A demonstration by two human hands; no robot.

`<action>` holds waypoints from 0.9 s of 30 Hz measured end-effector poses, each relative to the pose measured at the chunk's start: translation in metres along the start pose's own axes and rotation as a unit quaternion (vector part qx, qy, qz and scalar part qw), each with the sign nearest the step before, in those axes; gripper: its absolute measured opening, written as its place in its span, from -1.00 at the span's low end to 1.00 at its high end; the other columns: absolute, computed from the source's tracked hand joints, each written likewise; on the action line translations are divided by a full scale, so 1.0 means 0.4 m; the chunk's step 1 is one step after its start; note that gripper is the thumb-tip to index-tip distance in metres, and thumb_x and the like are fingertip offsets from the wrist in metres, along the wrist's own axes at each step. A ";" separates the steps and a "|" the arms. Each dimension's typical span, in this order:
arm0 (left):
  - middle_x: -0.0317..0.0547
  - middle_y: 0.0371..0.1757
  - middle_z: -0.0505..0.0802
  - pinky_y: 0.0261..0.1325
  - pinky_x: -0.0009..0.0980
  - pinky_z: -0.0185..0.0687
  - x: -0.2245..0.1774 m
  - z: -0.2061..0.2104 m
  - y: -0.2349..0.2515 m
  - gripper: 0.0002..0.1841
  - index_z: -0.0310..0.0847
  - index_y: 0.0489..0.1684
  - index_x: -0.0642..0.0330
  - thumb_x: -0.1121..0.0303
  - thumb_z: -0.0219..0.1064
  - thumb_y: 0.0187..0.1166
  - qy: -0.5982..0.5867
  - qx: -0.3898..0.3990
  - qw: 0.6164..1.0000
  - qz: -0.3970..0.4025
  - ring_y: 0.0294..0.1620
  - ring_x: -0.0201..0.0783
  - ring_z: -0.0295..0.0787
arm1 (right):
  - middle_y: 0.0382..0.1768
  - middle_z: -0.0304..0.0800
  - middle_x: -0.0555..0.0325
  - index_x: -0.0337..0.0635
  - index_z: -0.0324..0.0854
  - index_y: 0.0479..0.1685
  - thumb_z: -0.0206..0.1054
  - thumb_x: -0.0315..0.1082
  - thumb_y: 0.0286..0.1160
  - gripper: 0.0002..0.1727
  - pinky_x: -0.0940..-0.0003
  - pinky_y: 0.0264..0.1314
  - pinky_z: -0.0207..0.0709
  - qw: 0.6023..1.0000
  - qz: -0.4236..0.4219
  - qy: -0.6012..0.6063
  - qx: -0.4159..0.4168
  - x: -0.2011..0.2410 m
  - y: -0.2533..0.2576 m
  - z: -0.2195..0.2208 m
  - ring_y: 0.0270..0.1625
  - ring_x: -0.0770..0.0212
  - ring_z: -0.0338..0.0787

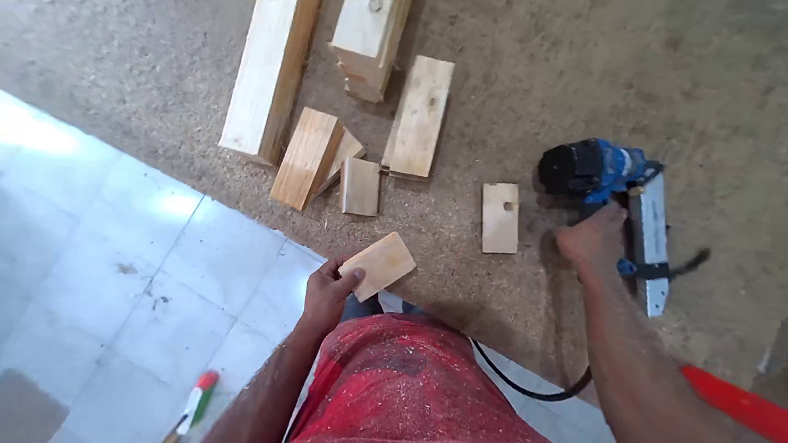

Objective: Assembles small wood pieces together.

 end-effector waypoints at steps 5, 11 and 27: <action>0.13 -0.11 0.91 0.00 -0.16 0.87 0.074 -0.060 0.007 -0.70 0.68 0.17 0.37 0.54 0.46 0.50 -0.035 -0.072 0.996 -0.033 -0.14 -0.09 0.91 | 0.56 0.31 -0.66 -0.44 -0.14 0.79 0.63 -0.03 0.09 0.28 -0.57 0.29 0.50 0.998 0.020 -0.038 -0.039 0.049 0.120 0.013 0.43 -0.61 0.57; 0.10 -0.11 0.91 0.02 -0.12 0.88 0.142 -0.103 0.038 -0.71 0.68 0.17 0.35 0.51 0.48 0.52 -0.077 -0.083 0.992 -0.055 -0.14 -0.08 0.91 | 0.22 0.66 -0.60 -0.49 0.40 0.50 0.55 -0.18 0.40 -0.25 -0.55 0.27 0.47 0.996 -0.074 -0.035 0.030 -0.017 0.041 -0.107 0.23 -0.52 0.71; 0.01 -0.14 0.93 0.01 -0.09 0.91 0.179 -0.109 0.058 -0.68 0.69 0.17 0.25 0.37 0.53 0.51 -0.103 -0.052 0.989 -0.095 -0.16 -0.11 0.94 | 0.03 0.87 0.14 -0.27 0.73 0.18 0.29 -0.16 0.71 -0.64 0.34 0.32 0.68 0.809 -0.351 0.030 0.471 0.219 -0.583 -0.034 0.12 0.42 0.81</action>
Point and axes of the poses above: each hand's wrist, its own y-axis towards the middle knuckle, its own z-axis out of the palm, x = y × z, the point moved 4 cm from there along y, towards the middle knuckle
